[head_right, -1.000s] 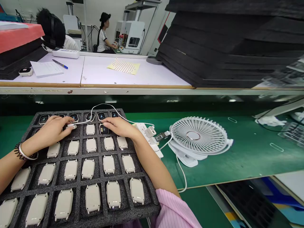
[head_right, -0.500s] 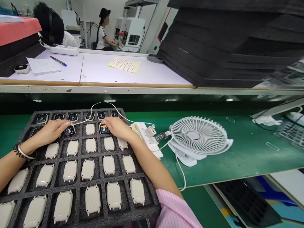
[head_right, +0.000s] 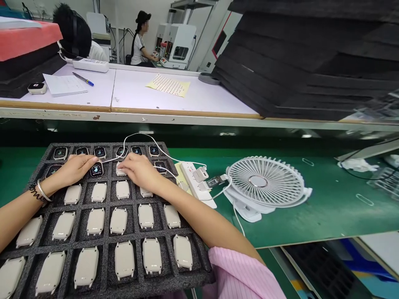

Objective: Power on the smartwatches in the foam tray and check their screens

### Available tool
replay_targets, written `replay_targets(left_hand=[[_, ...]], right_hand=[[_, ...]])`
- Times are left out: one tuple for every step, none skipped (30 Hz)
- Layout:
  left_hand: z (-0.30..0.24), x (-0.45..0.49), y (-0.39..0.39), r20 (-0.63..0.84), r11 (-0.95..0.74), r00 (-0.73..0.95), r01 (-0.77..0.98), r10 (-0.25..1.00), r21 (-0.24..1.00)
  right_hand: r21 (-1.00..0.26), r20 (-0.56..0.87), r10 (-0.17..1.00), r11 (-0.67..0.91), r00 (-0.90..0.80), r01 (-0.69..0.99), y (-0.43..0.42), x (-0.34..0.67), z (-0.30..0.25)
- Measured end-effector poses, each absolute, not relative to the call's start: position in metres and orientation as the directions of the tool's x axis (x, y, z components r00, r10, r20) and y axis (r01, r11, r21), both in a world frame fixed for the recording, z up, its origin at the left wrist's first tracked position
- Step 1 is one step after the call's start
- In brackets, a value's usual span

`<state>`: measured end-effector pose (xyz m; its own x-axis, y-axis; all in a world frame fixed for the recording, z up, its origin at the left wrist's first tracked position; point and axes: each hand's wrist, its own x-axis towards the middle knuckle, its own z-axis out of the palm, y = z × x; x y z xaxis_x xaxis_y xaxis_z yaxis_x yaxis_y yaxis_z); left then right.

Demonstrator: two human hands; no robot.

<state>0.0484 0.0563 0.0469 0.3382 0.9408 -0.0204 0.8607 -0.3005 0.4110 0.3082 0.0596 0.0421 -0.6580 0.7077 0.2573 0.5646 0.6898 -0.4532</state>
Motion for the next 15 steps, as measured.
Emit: replay_targets(left_hand=[[0.046,0.048,0.056,-0.02,-0.303,0.341,0.859,0.94,0.413],[0.046,0.048,0.056,-0.019,-0.305,0.343,0.857,0.939,0.415],[0.046,0.048,0.056,-0.017,-0.305,0.343,0.856,0.939,0.418],[0.046,0.048,0.055,-0.017,-0.305,0.343,0.855,0.939,0.419],[0.046,0.048,0.055,-0.016,-0.304,0.342,0.856,0.94,0.419],[0.046,0.049,0.055,-0.017,-0.303,0.34,0.857,0.94,0.416],[0.047,0.049,0.054,-0.02,-0.301,0.339,0.86,0.941,0.412],[0.048,0.05,0.054,-0.023,-0.299,0.337,0.863,0.941,0.407],[0.048,0.05,0.053,-0.026,-0.297,0.336,0.865,0.942,0.405],[0.049,0.051,0.053,-0.027,-0.295,0.334,0.865,0.942,0.406],[0.049,0.051,0.053,-0.026,-0.294,0.333,0.864,0.943,0.409],[0.05,0.051,0.053,-0.025,-0.293,0.332,0.862,0.943,0.413],[0.049,0.051,0.053,-0.023,-0.292,0.331,0.861,0.943,0.416],[0.049,0.05,0.053,-0.022,-0.294,0.333,0.86,0.943,0.417],[0.048,0.05,0.053,-0.022,-0.298,0.337,0.859,0.941,0.417]], right_hand=[[-0.418,0.22,0.7,0.697,-0.68,0.583,0.057,0.304,0.042],[-0.378,0.182,0.7,0.698,-0.69,0.608,0.055,0.3,0.043],[-0.34,0.146,0.708,0.692,-0.691,0.637,0.054,0.297,0.045],[-0.308,0.115,0.717,0.683,-0.687,0.662,0.054,0.294,0.047],[-0.278,0.081,0.722,0.679,-0.687,0.68,0.055,0.292,0.05],[-0.247,0.044,0.72,0.679,-0.692,0.691,0.056,0.291,0.054],[-0.214,0.005,0.714,0.685,-0.7,0.697,0.059,0.289,0.058],[-0.183,-0.033,0.702,0.696,-0.711,0.695,0.061,0.287,0.063],[-0.158,-0.067,0.684,0.711,-0.726,0.685,0.064,0.285,0.068],[-0.149,-0.091,0.664,0.727,-0.742,0.67,0.067,0.284,0.073],[-0.164,-0.101,0.65,0.736,-0.754,0.657,0.069,0.283,0.077],[-0.213,-0.1,0.642,0.732,-0.76,0.647,0.072,0.283,0.081],[-0.292,-0.098,0.642,0.712,-0.76,0.639,0.074,0.284,0.083],[-0.39,-0.1,0.65,0.671,-0.753,0.631,0.076,0.286,0.084],[-0.487,-0.108,0.661,0.616,-0.742,0.62,0.077,0.288,0.083]])
